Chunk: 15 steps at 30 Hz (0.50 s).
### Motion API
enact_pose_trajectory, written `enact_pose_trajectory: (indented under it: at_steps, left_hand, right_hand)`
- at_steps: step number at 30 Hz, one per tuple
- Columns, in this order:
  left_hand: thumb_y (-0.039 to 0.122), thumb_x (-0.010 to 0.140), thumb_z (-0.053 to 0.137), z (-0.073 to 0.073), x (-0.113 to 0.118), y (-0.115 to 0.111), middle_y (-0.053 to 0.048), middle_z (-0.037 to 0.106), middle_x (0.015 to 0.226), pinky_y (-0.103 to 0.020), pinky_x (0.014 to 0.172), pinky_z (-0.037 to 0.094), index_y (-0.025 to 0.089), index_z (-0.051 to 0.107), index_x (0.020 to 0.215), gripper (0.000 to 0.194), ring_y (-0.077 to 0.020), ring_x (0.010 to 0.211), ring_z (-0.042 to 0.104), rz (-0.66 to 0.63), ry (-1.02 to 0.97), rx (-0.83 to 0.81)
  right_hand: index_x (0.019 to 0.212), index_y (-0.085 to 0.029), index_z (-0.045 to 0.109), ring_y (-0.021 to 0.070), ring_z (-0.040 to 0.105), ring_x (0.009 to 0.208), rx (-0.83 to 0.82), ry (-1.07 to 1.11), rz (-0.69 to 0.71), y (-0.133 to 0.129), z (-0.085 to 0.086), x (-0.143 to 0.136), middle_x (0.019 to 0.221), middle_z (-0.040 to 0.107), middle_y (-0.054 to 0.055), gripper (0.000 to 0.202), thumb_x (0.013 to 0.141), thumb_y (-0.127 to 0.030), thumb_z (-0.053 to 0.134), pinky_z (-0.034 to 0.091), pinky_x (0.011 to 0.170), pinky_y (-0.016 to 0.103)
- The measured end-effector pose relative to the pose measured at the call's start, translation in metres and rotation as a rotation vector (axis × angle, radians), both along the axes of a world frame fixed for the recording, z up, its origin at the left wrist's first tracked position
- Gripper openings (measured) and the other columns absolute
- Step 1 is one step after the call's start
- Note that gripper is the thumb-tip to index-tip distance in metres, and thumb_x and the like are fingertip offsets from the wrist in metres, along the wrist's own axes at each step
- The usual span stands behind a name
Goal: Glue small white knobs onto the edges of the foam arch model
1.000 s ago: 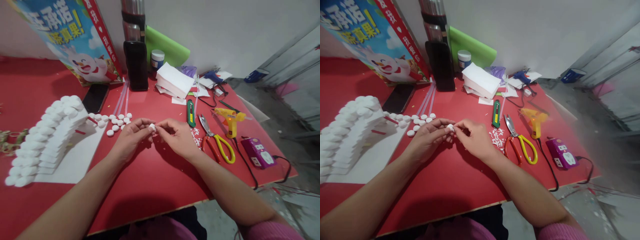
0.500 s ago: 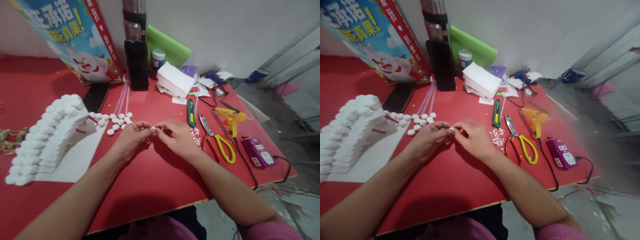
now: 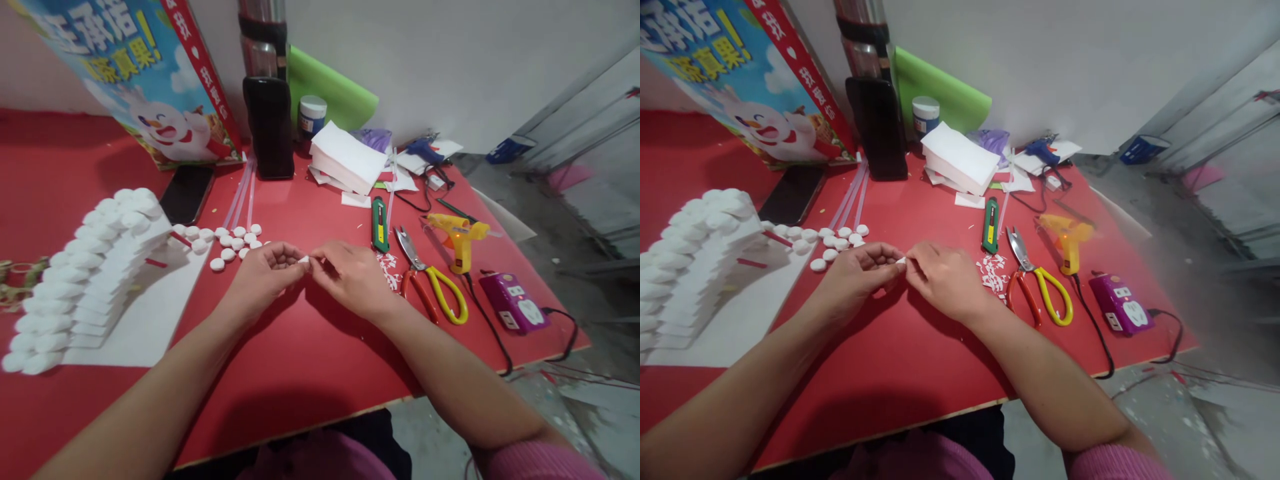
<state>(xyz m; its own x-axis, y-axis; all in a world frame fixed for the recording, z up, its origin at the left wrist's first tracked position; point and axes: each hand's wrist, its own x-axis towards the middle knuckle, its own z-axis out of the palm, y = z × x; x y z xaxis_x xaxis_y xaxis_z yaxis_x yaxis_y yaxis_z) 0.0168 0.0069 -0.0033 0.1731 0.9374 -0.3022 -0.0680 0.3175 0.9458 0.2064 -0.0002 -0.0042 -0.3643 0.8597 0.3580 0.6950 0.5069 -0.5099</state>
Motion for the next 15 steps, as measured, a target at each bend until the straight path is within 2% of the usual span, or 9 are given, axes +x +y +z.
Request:
enact_pose_trajectory:
  at_steps: [3,7,9,12,15]
  left_hand:
    - [0.032,0.069,0.093,-0.003,-0.001,0.0,0.001,0.064,0.07,-0.022,0.051,0.037,0.016,0.073,0.083,0.03,-0.0093,0.056,0.054,-0.019,-0.058,-0.049]
    - [0.032,0.066,0.096,-0.003,-0.001,0.002,-0.002,0.068,0.069,-0.03,0.06,0.054,0.016,0.07,0.08,0.033,-0.0159,0.061,0.064,-0.06,-0.207,-0.136]
    - [0.03,0.065,0.097,-0.001,-0.001,0.002,-0.004,0.069,0.068,-0.033,0.061,0.057,0.015,0.07,0.081,0.034,-0.0174,0.061,0.065,-0.066,-0.244,-0.163]
    - [0.029,0.066,0.095,0.0,-0.002,0.003,-0.005,0.069,0.066,-0.033,0.056,0.057,0.015,0.071,0.081,0.032,-0.018,0.06,0.065,-0.064,-0.262,-0.196]
    - [0.03,0.066,0.094,-0.001,-0.003,0.005,-0.006,0.069,0.066,-0.032,0.054,0.058,0.014,0.071,0.08,0.031,-0.0185,0.06,0.065,-0.078,-0.289,-0.214]
  right_hand:
    - [0.091,-0.02,0.071,0.0181,0.067,0.074,-0.087,0.139,-0.02,0.0,0.0,-0.002,0.084,0.078,0.006,0.017,0.1,-0.029,0.059,0.045,0.069,0.03]
    - [0.089,-0.022,0.07,0.0159,0.067,0.07,-0.231,0.297,-0.062,0.0,0.0,-0.004,0.08,0.076,0.002,0.014,0.099,-0.03,0.063,0.048,0.067,0.029]
    - [0.091,-0.022,0.07,0.0158,0.067,0.067,-0.268,0.386,-0.087,0.001,0.003,-0.003,0.077,0.075,0.001,0.013,0.099,-0.031,0.064,0.05,0.067,0.03]
    - [0.09,-0.022,0.067,0.0149,0.066,0.059,-0.282,0.492,-0.145,0.001,0.016,0.003,0.069,0.071,-0.001,0.014,0.099,-0.034,0.067,0.052,0.064,0.03]
    - [0.085,-0.023,0.064,0.0153,0.064,0.055,-0.207,0.444,-0.232,-0.006,0.035,0.016,0.06,0.068,-0.002,0.022,0.1,-0.037,0.069,0.051,0.063,0.031]
